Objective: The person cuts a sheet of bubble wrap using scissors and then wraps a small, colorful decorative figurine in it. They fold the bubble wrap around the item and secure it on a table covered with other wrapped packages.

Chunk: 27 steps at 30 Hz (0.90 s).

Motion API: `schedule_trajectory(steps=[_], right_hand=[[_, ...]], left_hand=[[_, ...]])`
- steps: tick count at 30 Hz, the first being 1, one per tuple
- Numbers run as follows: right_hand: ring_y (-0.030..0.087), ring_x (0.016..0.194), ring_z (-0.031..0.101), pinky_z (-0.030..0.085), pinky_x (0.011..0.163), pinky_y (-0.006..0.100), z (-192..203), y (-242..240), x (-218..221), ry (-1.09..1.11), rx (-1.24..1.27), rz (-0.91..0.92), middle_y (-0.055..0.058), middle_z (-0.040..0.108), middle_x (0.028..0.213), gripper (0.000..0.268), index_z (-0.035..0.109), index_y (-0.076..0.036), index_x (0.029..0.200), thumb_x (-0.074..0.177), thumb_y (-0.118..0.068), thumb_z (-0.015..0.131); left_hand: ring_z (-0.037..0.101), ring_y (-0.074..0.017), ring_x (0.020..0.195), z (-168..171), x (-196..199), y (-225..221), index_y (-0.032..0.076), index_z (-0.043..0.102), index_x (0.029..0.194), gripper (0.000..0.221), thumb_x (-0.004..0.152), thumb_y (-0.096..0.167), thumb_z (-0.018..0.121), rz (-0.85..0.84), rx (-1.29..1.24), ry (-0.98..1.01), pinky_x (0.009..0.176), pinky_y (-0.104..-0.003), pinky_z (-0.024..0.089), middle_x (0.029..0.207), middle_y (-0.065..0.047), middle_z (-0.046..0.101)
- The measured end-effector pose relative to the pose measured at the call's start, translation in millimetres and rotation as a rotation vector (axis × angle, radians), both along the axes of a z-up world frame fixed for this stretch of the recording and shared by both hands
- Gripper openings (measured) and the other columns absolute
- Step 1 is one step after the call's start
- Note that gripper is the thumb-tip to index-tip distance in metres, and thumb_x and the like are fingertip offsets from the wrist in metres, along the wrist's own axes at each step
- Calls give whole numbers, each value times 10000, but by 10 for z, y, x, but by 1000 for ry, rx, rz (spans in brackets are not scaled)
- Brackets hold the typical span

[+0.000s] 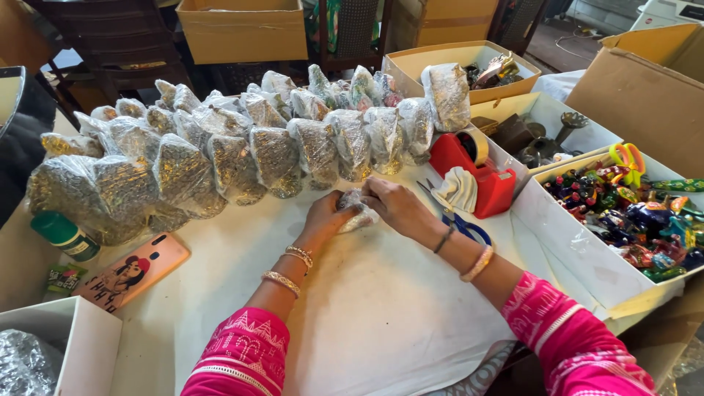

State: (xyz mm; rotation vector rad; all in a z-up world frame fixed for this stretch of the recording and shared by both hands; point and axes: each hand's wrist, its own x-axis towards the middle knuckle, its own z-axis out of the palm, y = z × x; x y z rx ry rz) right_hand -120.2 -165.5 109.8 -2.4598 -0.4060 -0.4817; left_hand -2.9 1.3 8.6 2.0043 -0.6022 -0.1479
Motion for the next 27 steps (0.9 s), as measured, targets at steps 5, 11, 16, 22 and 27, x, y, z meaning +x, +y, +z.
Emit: schedule_trajectory(steps=[5, 11, 16, 22, 27], right_hand=[[381, 837, 670, 517, 724, 465, -272, -39, 277, -10, -36, 19, 191, 680, 883, 166, 566, -20, 1011, 990, -177, 615], [344, 815, 692, 529, 712, 452, -153, 52, 223, 40, -93, -42, 166, 703, 859, 167, 609, -46, 1036, 957, -188, 646], [294, 727, 710, 540, 679, 427, -254, 21, 267, 120, -37, -60, 150, 691, 775, 188, 631, -65, 1024, 928, -216, 688], [311, 844, 698, 536, 710, 420, -176, 76, 155, -25, -86, -30, 131, 693, 910, 207, 543, -83, 1064, 940, -166, 686], [335, 960, 667, 539, 768, 418, -475, -89, 303, -49, 21, -56, 162, 595, 1128, 398, 515, -122, 1163, 849, -85, 757]], left_hand=[[708, -226, 807, -15, 16, -11, 38, 697, 1048, 505, 791, 463, 790, 7, 24, -27, 733, -362, 526, 911, -133, 748], [698, -245, 789, -27, -20, 13, 46, 671, 1001, 460, 798, 444, 780, -16, -6, -106, 707, -377, 515, 880, -136, 727], [677, -255, 757, -24, -28, 33, 41, 648, 972, 439, 791, 419, 780, -21, 21, -95, 678, -386, 496, 853, -138, 706], [622, -232, 743, -189, 40, 50, 36, 663, 959, 390, 787, 378, 735, -45, -93, -50, 683, -384, 465, 848, -123, 686], [595, -190, 689, 74, -116, 44, 25, 668, 978, 460, 884, 470, 734, 12, -3, -35, 637, -350, 448, 783, -88, 660]])
